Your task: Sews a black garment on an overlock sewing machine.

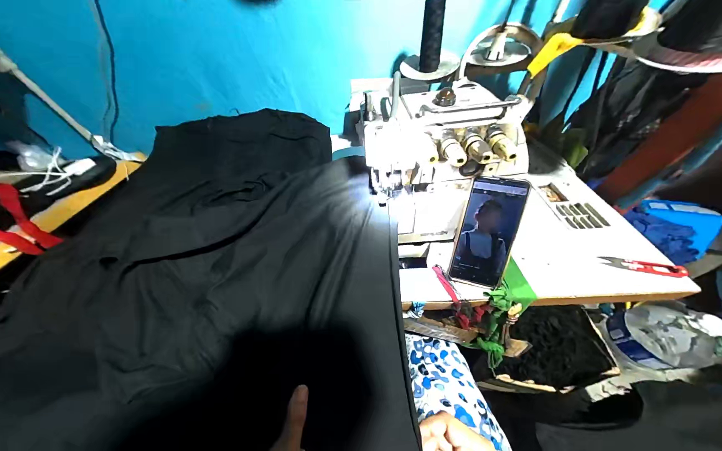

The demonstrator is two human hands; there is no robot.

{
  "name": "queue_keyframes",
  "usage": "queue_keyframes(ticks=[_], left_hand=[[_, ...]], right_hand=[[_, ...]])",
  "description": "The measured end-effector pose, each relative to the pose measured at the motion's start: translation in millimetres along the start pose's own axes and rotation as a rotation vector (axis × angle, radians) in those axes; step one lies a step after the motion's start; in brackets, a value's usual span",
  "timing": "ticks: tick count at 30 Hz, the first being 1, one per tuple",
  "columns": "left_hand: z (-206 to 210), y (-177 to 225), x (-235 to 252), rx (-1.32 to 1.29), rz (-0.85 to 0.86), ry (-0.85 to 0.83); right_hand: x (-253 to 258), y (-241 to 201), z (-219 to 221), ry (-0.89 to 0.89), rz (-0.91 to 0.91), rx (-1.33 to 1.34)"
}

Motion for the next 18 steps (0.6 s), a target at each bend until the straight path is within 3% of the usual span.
queue_keyframes(ticks=[10,18], left_hand=[[32.0,22.8,70.7,0.133,0.136,0.008],[66.0,47.8,130.2,0.655,0.178,0.043]], right_hand=[[64.1,-32.3,-27.5,0.080,-0.157,0.309],[124.2,-51.4,-61.9,0.169,-0.261,0.202]])
Point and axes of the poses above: each hand's wrist, its own x-axis towards the middle knuckle, its own z-axis out of the palm, y = z × x, the point moved 4 cm from there along x, towards the middle knuckle, and after that the axes turned 10 degrees about -y, right-handed, at the moved point
